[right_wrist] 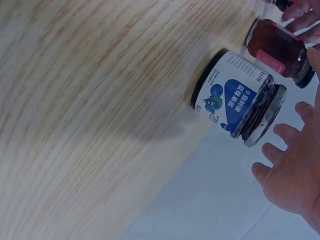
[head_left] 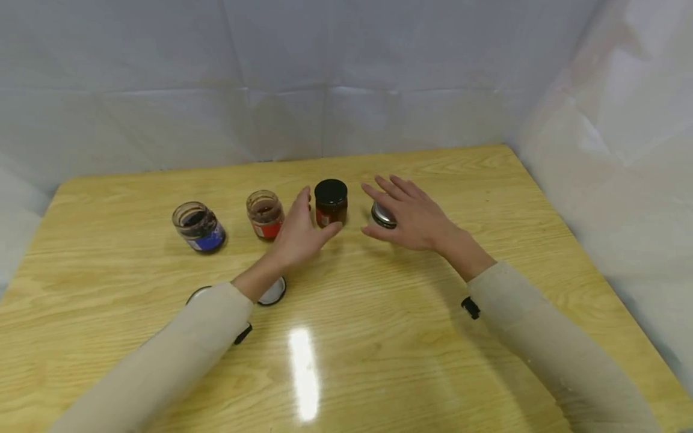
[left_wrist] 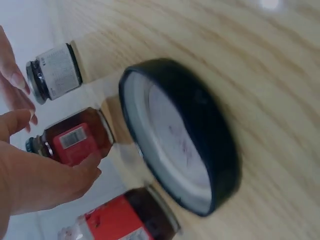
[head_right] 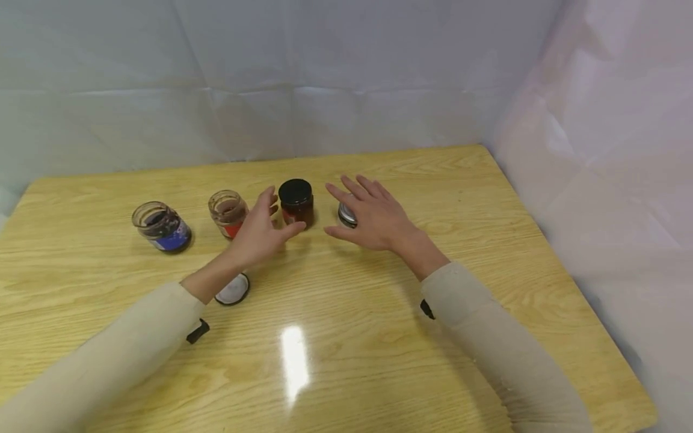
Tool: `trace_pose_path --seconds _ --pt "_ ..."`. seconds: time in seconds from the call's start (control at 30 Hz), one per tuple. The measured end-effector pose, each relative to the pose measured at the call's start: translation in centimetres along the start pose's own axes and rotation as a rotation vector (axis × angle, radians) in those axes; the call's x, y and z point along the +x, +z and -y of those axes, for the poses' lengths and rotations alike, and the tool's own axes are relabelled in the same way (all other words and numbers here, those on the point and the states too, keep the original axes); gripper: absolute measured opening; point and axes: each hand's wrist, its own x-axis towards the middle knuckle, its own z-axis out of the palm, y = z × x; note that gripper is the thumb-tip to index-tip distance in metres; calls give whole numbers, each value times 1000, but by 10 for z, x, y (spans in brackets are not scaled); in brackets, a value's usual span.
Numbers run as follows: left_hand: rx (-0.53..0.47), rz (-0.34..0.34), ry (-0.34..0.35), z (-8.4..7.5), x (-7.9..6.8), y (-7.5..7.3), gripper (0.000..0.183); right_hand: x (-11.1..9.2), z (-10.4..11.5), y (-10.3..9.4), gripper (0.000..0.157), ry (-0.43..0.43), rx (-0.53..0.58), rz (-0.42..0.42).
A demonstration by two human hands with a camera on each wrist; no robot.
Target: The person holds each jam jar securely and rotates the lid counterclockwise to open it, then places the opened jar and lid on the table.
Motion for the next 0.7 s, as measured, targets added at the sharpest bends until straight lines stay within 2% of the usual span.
trace_pose_path --seconds 0.13,0.23,0.53,0.7 --pt "-109 -11 -76 2 8 5 103 0 0 2 81 -4 7 4" --pt "-141 -19 -95 5 13 7 105 0 -1 3 81 -6 2 -2" --pt "-167 -45 -54 17 28 11 98 1 0 5 81 -13 -7 -8" --pt "-149 -42 -39 20 34 12 94 2 0 5 81 -4 -18 1"
